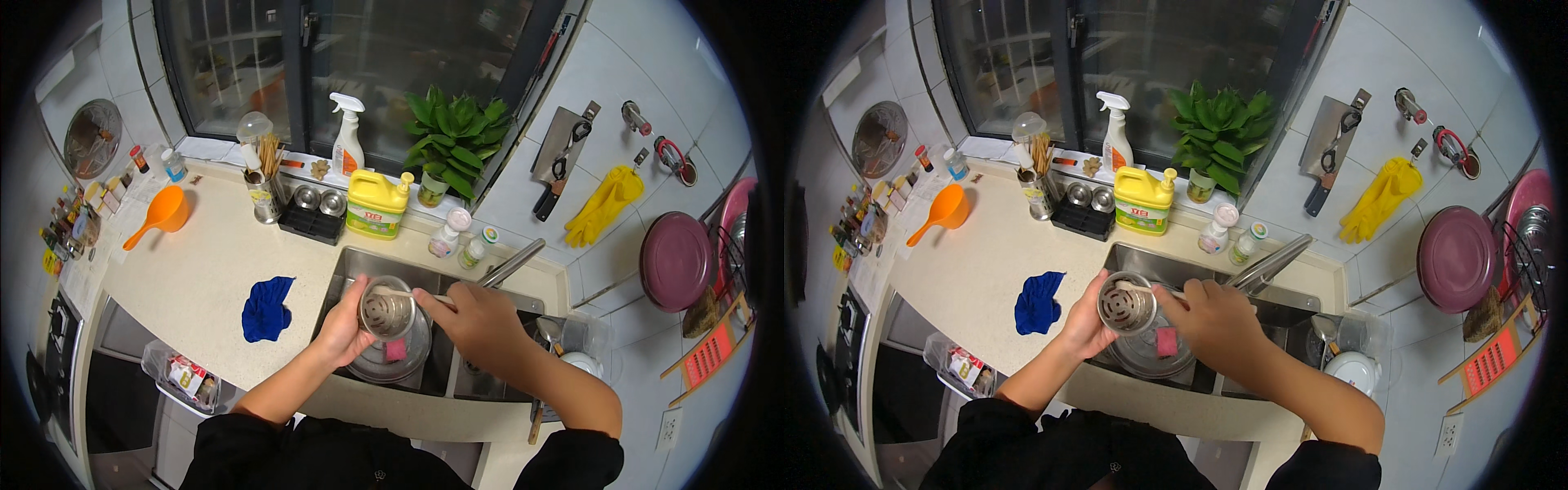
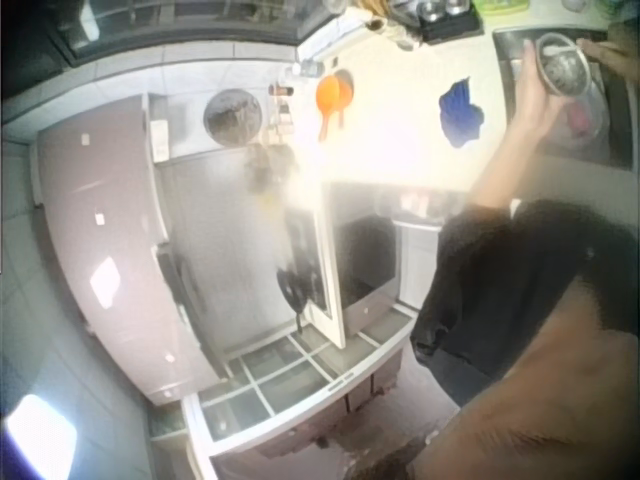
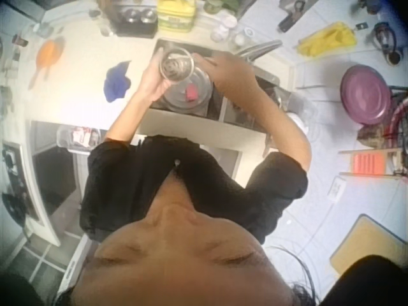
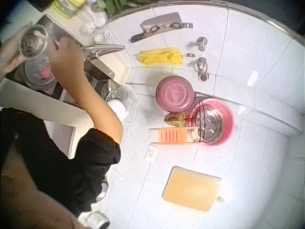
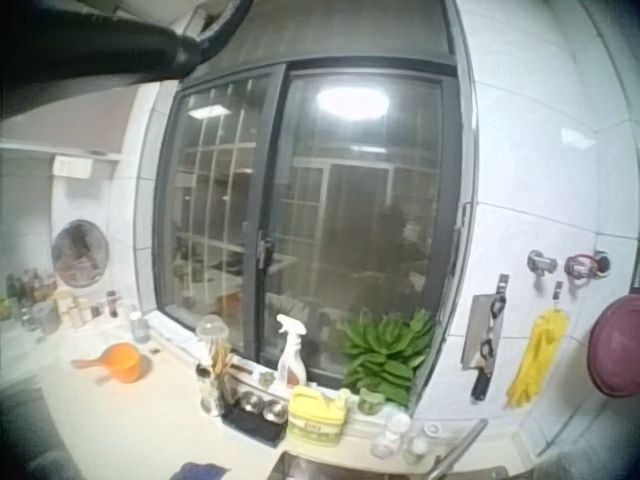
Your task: The person scrubs a metal pot lid with a toothbrush and a pink sponge, then rinses it under running water. They also clean a small metal strainer and the sink drain area, rinsing each item before placing them aside.
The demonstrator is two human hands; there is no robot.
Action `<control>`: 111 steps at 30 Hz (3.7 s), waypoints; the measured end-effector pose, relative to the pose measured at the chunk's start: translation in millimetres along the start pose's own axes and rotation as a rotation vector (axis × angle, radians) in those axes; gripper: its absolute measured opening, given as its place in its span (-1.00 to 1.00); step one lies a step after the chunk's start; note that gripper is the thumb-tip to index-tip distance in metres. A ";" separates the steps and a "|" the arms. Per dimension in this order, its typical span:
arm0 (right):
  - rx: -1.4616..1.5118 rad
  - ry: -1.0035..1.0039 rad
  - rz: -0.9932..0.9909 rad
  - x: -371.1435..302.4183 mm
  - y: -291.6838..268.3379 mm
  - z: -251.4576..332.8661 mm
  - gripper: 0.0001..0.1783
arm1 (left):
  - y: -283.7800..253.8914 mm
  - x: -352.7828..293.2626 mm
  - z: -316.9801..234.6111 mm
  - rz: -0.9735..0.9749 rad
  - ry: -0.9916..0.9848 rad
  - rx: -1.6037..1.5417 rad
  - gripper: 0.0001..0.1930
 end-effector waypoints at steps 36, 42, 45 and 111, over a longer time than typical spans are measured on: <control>0.241 0.308 0.351 7.8 55.3 6.0 -0.42 | -34.2 36.7 13.4 0.038 0.191 -0.199 -0.62; 0.299 0.312 0.308 9.8 70.5 6.7 -0.38 | -40.1 42.7 20.7 -0.023 0.260 -0.221 -0.62; 0.299 0.337 0.347 8.7 73.8 3.1 -0.35 | -45.6 49.5 25.4 -0.009 0.251 -0.237 -0.60; 0.458 1.077 0.722 -388.3 513.0 -171.7 -0.82 | -157.4 103.3 165.7 -0.497 -0.586 0.245 -0.65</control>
Point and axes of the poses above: each hand's wrist, its own x-axis towards the middle knuckle, its own y-axis out of the palm, z = x × y, the point moved 4 cm from there along x, towards the middle knuckle, and after that the axes turned 4 degrees about x, right-handed, at the moved point
